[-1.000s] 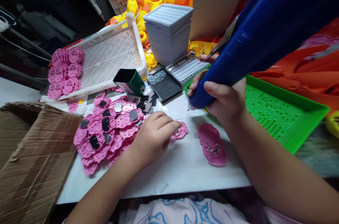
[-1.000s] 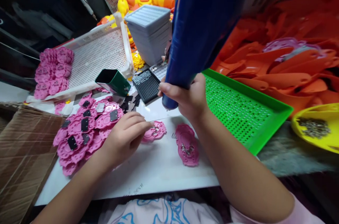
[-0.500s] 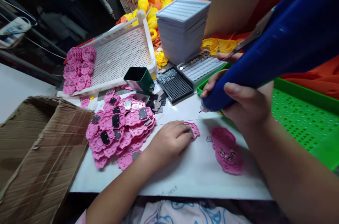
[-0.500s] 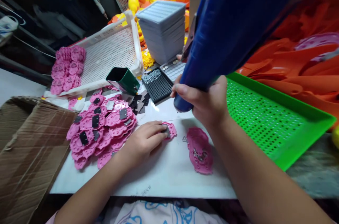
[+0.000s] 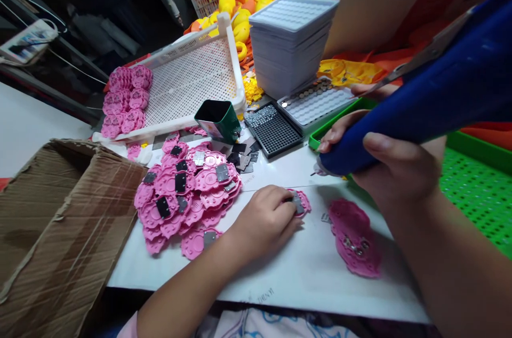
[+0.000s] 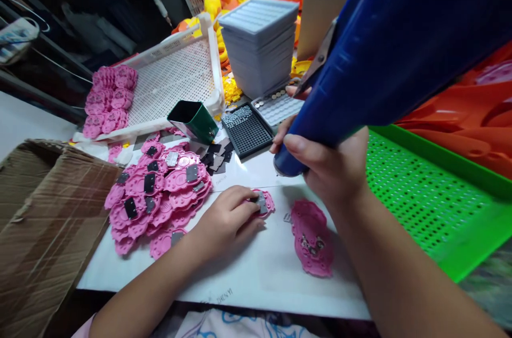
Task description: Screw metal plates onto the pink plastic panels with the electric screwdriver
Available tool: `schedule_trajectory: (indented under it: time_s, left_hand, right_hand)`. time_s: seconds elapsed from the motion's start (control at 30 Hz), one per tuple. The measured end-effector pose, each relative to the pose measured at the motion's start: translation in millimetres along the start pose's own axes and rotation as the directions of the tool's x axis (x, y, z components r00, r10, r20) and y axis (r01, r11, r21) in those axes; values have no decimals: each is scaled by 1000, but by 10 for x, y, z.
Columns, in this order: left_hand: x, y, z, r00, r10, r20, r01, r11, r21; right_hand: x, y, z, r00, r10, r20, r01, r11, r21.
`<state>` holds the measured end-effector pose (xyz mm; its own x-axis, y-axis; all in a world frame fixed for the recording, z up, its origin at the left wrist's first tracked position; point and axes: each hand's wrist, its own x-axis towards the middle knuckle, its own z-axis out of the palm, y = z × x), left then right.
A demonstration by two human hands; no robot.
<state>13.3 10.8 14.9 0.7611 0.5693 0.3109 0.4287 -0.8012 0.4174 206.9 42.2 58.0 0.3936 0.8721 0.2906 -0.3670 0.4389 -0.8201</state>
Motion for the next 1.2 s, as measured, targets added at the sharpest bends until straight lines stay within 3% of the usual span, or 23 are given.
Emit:
schedule_trajectory:
  time_s: [0.2,0.37,0.53,0.87,1.2]
  left_hand:
    - [0,-12,9,996,-80,-23,81,997,15]
    - [-3,-23,-47,995,-99,27,100,995,-25]
    - [-12,-48,-68,994,-111,12,112,993,-44]
    - [26,-68,-56,987,-156,-34,151,981,-120]
    - [55,-60,-53,988,-148,-34,144,984,-101]
  right_hand:
    - [-5,3,-34,997,73,-13,-72,997,28]
    - [-5,22,-4,997,38,-66,-35,999,39]
    - [5,9,-14,998,60,-8,-60,998,18]
    - [12,57,-11,1000,-20,5,20,1000,3]
    - [9,30,-25,998,17,62,-14,998,-55]
